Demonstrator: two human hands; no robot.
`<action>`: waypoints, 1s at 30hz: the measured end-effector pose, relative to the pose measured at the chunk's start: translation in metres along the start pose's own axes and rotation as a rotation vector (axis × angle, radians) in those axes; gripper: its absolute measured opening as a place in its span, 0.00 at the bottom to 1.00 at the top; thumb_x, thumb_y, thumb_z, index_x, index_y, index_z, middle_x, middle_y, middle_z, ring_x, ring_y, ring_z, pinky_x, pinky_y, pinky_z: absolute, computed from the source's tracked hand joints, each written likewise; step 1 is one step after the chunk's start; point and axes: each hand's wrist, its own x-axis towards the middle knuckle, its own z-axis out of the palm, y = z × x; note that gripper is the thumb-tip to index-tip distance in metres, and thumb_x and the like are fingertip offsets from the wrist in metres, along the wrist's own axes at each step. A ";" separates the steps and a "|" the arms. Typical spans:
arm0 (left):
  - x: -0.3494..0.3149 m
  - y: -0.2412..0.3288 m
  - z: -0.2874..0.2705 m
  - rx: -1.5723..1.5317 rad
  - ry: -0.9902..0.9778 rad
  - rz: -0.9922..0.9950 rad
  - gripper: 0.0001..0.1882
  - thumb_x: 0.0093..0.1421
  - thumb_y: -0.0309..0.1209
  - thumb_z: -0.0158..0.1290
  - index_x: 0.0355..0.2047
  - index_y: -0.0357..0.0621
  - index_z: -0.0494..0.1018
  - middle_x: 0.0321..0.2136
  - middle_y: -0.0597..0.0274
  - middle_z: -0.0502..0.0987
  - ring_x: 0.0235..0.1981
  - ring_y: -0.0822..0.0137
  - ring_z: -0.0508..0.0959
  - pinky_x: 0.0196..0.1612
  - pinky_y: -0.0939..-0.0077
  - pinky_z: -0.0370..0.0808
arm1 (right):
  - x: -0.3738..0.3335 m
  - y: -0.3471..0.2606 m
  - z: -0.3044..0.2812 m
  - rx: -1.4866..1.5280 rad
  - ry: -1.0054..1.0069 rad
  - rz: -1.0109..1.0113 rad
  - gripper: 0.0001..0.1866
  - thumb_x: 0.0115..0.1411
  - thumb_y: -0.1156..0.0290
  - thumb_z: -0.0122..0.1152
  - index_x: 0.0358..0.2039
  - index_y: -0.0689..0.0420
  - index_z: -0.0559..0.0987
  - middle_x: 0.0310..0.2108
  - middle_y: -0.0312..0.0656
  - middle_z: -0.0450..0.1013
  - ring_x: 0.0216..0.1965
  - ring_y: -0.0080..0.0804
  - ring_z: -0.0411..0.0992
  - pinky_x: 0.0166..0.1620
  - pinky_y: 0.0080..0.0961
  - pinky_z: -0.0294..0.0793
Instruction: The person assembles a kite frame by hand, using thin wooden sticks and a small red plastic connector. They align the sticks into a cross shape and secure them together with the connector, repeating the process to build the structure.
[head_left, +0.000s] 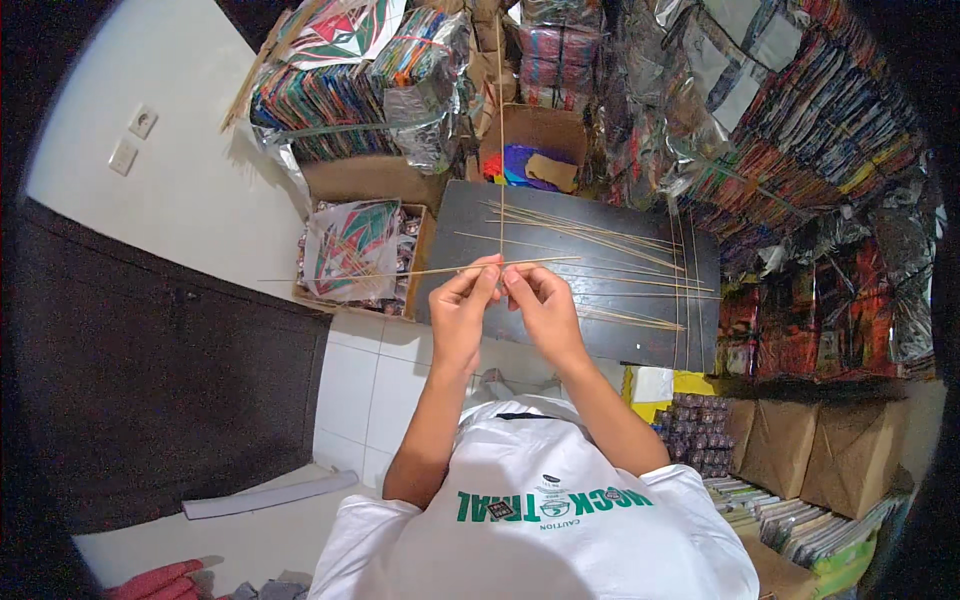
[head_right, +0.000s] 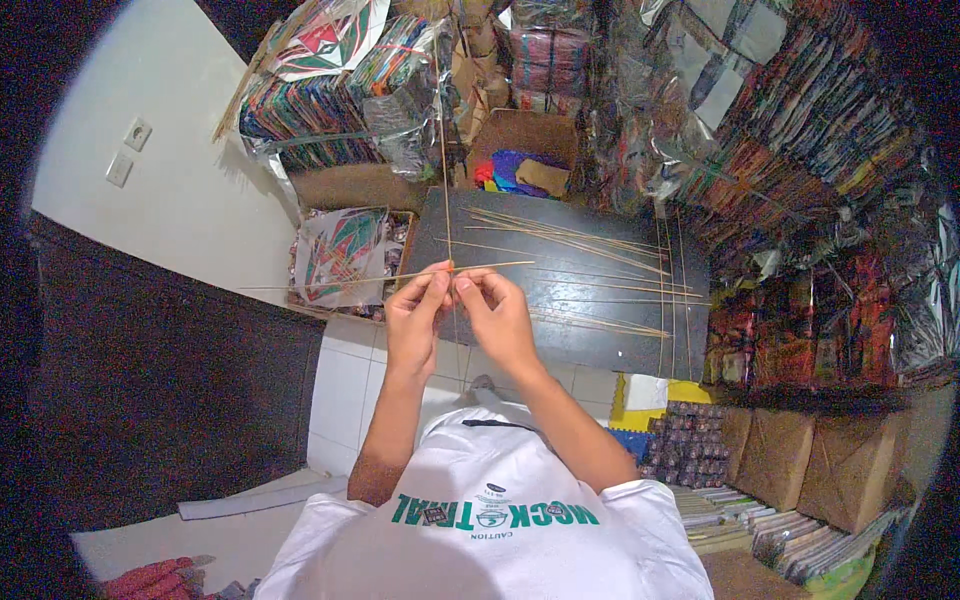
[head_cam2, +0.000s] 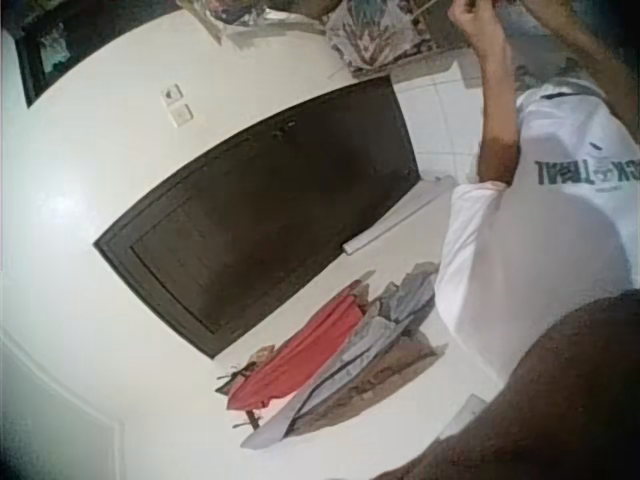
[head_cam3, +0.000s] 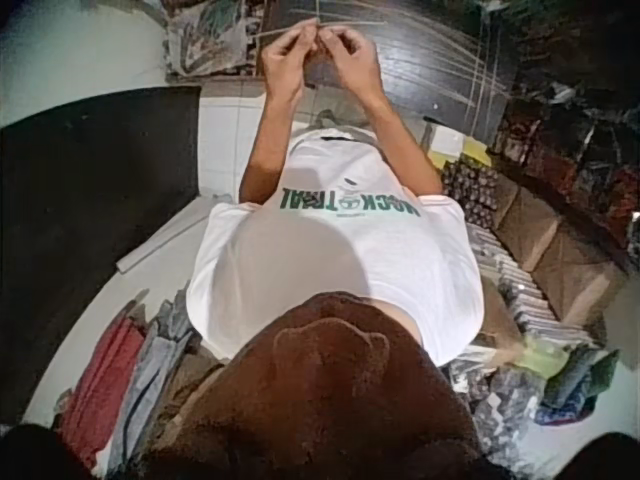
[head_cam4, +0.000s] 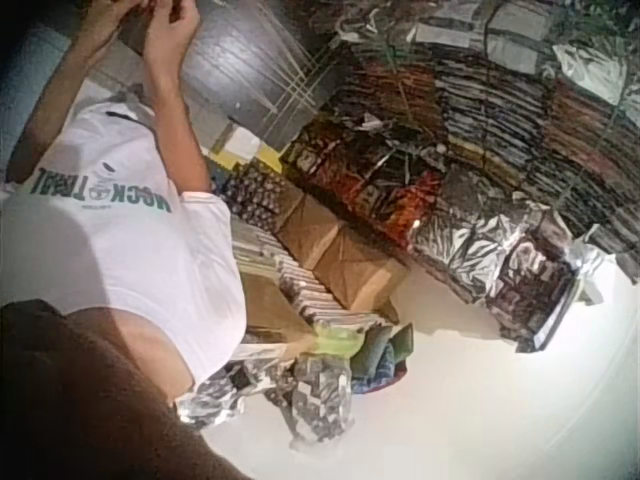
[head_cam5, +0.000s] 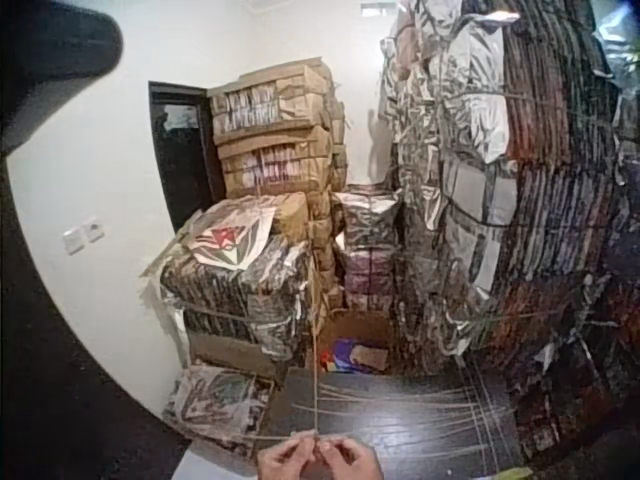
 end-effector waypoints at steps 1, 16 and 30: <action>0.000 0.000 0.000 0.002 -0.001 -0.006 0.08 0.65 0.28 0.59 0.39 0.34 0.82 0.50 0.56 0.80 0.32 0.80 0.74 0.37 0.83 0.73 | -0.001 -0.004 0.000 -0.009 -0.008 0.020 0.10 0.68 0.69 0.58 0.41 0.63 0.80 0.31 0.34 0.76 0.31 0.18 0.71 0.37 0.19 0.71; 0.000 -0.001 -0.006 -0.008 -0.060 0.002 0.08 0.66 0.29 0.58 0.37 0.35 0.83 0.47 0.54 0.80 0.37 0.77 0.76 0.41 0.79 0.73 | 0.010 0.000 -0.014 0.059 -0.314 0.044 0.09 0.67 0.69 0.56 0.39 0.63 0.78 0.38 0.33 0.73 0.39 0.20 0.70 0.44 0.22 0.71; 0.003 0.001 -0.008 0.039 -0.065 -0.005 0.09 0.64 0.31 0.59 0.38 0.36 0.83 0.47 0.58 0.81 0.38 0.77 0.76 0.42 0.80 0.72 | 0.004 -0.009 -0.004 0.027 -0.081 0.001 0.08 0.66 0.72 0.61 0.40 0.64 0.82 0.31 0.36 0.78 0.31 0.20 0.73 0.37 0.20 0.74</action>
